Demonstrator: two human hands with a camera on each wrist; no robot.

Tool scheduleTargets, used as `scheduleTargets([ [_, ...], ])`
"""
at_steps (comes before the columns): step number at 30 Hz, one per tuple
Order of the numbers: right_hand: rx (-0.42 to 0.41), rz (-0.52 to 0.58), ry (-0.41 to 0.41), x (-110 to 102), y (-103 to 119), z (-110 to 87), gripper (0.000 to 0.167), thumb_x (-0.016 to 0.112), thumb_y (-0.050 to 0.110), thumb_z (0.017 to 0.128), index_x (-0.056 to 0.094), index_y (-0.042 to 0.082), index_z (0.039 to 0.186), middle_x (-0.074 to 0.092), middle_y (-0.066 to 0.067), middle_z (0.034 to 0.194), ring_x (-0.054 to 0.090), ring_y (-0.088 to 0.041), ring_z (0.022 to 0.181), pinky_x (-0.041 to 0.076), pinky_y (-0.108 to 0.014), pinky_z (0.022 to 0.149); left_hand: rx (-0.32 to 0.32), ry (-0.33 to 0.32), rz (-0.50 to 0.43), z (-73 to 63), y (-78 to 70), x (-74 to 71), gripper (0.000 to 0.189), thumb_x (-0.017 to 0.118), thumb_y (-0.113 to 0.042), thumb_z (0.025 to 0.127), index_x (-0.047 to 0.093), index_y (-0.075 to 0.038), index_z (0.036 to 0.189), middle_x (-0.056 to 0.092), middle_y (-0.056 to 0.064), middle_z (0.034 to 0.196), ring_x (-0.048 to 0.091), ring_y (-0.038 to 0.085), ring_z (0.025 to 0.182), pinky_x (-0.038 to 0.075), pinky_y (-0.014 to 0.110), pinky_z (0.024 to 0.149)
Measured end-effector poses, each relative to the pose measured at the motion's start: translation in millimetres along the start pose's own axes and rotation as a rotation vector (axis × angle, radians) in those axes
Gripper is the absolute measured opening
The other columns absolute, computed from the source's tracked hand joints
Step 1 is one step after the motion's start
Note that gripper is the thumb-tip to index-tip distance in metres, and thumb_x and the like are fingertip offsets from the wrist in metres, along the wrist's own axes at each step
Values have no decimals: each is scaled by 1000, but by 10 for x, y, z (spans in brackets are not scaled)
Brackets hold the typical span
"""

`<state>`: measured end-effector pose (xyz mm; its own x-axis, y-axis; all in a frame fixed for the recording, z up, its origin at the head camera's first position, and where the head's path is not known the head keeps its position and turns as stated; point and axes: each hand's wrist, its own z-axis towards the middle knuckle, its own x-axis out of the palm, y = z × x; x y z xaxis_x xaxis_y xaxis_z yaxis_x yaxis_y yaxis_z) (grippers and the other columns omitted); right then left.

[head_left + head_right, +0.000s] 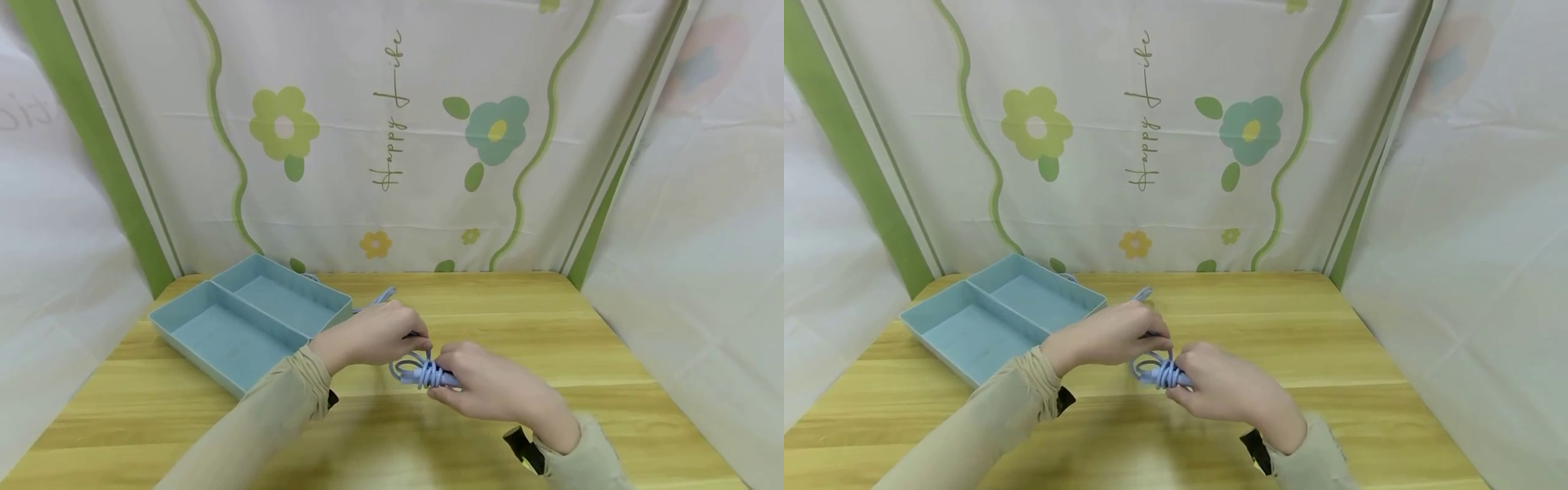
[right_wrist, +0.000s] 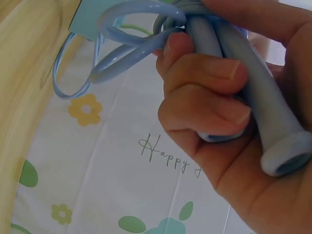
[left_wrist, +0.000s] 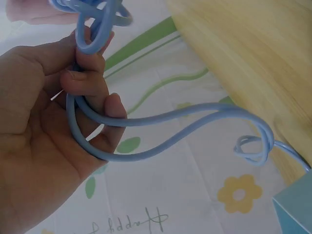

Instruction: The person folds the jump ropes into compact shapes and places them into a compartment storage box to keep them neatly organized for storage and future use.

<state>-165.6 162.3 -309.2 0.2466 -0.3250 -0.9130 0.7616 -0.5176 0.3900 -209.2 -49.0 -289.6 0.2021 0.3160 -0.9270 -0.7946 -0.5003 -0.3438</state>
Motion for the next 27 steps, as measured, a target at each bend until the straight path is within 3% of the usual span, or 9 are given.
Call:
scheduleTargets([
  [5, 89, 6, 8, 7, 5, 7, 15, 64, 19, 97, 57, 16, 84, 48, 8, 73, 42, -3, 61, 40, -21, 51, -18, -91, 167, -4, -137, 15, 19, 65, -20, 98, 73, -17, 81, 58, -11, 74, 51, 1, 62, 44, 19, 60],
  [11, 139, 62, -95, 21, -33, 26, 23, 61, 21, 99, 54, 16, 78, 45, 9, 66, 39, -2, 55, 38, -21, 49, 79, -288, 573, 12, -318, 90, 15, 75, -15, 88, 71, -20, 75, 49, -7, 67, 51, 8, 62, 42, 26, 57],
  [14, 141, 107, -161, 5, -65, 35, 22, 60, 25, 100, 57, 16, 81, 47, 9, 67, 42, -3, 55, 41, -22, 50, 105, -355, 692, 8, -408, 131, 10, 78, -9, 83, 73, -17, 82, 54, -4, 74, 56, 12, 69, 45, 27, 62],
  [17, 158, 151, -217, -25, -99, 32, 26, 60, 29, 100, 58, 16, 78, 47, 9, 65, 42, -4, 53, 41, -24, 49, 108, -416, 719, 7, -453, 164, 11, 78, -7, 82, 73, -13, 89, 60, -1, 81, 60, 14, 75, 49, 28, 70],
  [20, 181, 176, -260, -48, -124, 17, 35, 60, 31, 101, 53, 16, 69, 44, 6, 61, 39, -6, 50, 38, -24, 48, 104, -511, 676, 2, -458, 193, 9, 76, -5, 83, 72, -11, 88, 64, 1, 84, 63, 16, 77, 52, 29, 72],
  [24, 193, 181, -323, -65, -136, -1, 36, 61, 27, 100, 51, 16, 67, 47, 3, 65, 42, -10, 53, 40, -25, 49, 122, -651, 584, -4, -447, 222, 8, 75, -6, 86, 70, -10, 82, 62, 1, 81, 62, 14, 70, 52, 26, 63],
  [27, 192, 178, -368, -76, -143, -17, 30, 63, 23, 99, 56, 17, 70, 51, 3, 69, 45, -12, 54, 42, -26, 50, 131, -706, 504, -7, -426, 221, 9, 75, -9, 88, 68, -11, 82, 59, -1, 78, 55, 11, 63, 46, 22, 56],
])
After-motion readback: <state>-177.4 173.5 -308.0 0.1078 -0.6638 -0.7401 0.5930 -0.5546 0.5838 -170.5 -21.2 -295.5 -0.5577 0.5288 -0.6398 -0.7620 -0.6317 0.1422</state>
